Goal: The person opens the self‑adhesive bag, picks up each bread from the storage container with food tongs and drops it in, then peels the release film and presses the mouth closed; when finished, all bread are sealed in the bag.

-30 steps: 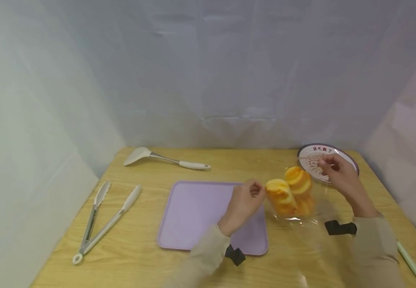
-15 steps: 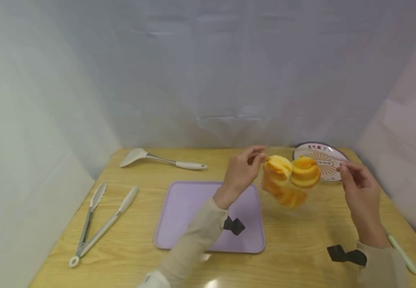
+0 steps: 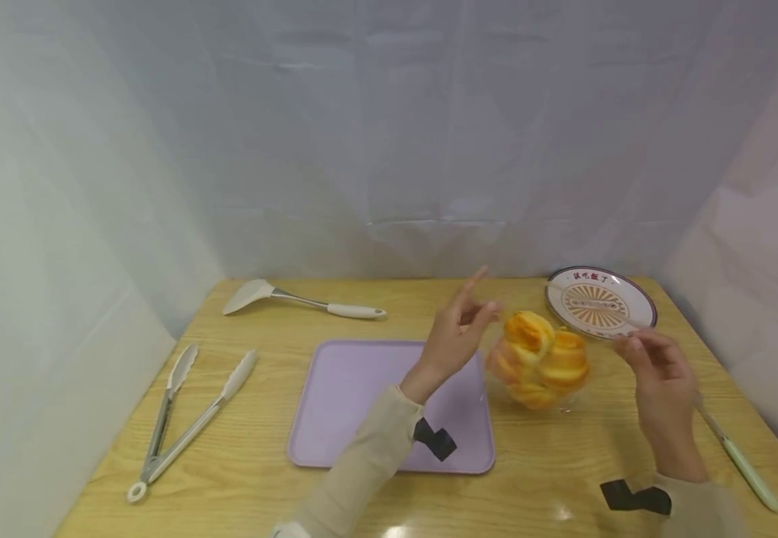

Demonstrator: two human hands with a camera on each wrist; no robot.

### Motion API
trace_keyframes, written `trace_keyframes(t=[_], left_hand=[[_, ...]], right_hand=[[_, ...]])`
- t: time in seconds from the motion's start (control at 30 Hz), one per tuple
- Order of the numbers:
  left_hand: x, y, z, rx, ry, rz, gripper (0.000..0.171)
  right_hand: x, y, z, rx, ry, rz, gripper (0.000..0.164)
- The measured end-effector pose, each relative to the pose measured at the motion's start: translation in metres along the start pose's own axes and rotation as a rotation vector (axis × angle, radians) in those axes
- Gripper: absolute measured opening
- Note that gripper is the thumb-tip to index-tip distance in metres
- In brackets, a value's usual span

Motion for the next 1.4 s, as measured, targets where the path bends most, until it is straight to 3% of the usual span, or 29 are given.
trace_keyframes(t=[0.07,0.13,0.27,0.33,0.47,0.6,0.73,0.83,0.97,1.1,1.27,1.37,1.4], left_hand=[[-0.002,-0.006,0.012,0.056,-0.116,0.017,0.064],[-0.005,-0.013,0.023,0.106,-0.16,0.02,0.058],[-0.012,-0.019,0.034,0.111,-0.073,0.015,0.024],[-0.015,-0.019,0.035,0.1,-0.049,0.023,0.023],[-0.021,-0.02,0.034,0.102,-0.123,0.031,0.024],[-0.023,-0.02,0.032,0.104,-0.151,0.034,0.025],[-0.023,-0.018,0.03,0.102,-0.109,0.044,0.025],[-0.02,-0.013,0.026,0.085,-0.058,0.048,0.025],[-0.014,-0.002,0.014,0.021,0.012,0.045,0.024],[-0.01,0.007,0.004,-0.012,0.0,0.031,0.023],[-0.002,0.016,-0.005,-0.065,-0.036,-0.054,0.021],[0.001,0.019,-0.008,-0.093,-0.047,-0.104,0.02],[0.001,0.02,-0.008,-0.094,-0.057,-0.112,0.019]], right_hand=[[-0.004,-0.001,-0.003,-0.014,0.102,0.071,0.022],[-0.007,-0.001,-0.005,-0.021,0.14,0.105,0.022],[-0.01,-0.002,-0.007,-0.018,0.154,0.099,0.021],[-0.009,-0.002,-0.008,-0.012,0.141,0.083,0.021],[-0.002,-0.004,-0.015,-0.041,0.015,0.007,0.027],[0.011,-0.013,-0.026,-0.123,-0.144,-0.119,0.024],[0.016,-0.017,-0.031,-0.141,-0.144,-0.244,0.016],[0.01,-0.013,-0.029,-0.107,-0.057,-0.262,0.015],[-0.003,-0.003,-0.021,-0.049,0.025,-0.2,0.015],[-0.014,0.006,-0.013,-0.016,0.122,-0.164,0.015],[-0.017,0.015,-0.002,0.024,0.33,-0.225,0.012],[-0.017,0.02,0.004,0.064,0.397,-0.273,0.01],[-0.018,0.021,0.006,0.076,0.37,-0.289,0.009]])
Point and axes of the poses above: each hand's wrist, its own y-axis towards the middle knuckle, its own x-axis out of the back of the hand, z = x × y, the point moved 4 cm from there along y, towards the middle knuckle, and after that the axes turned 9 degrees about -x, right-handed, at the moved point
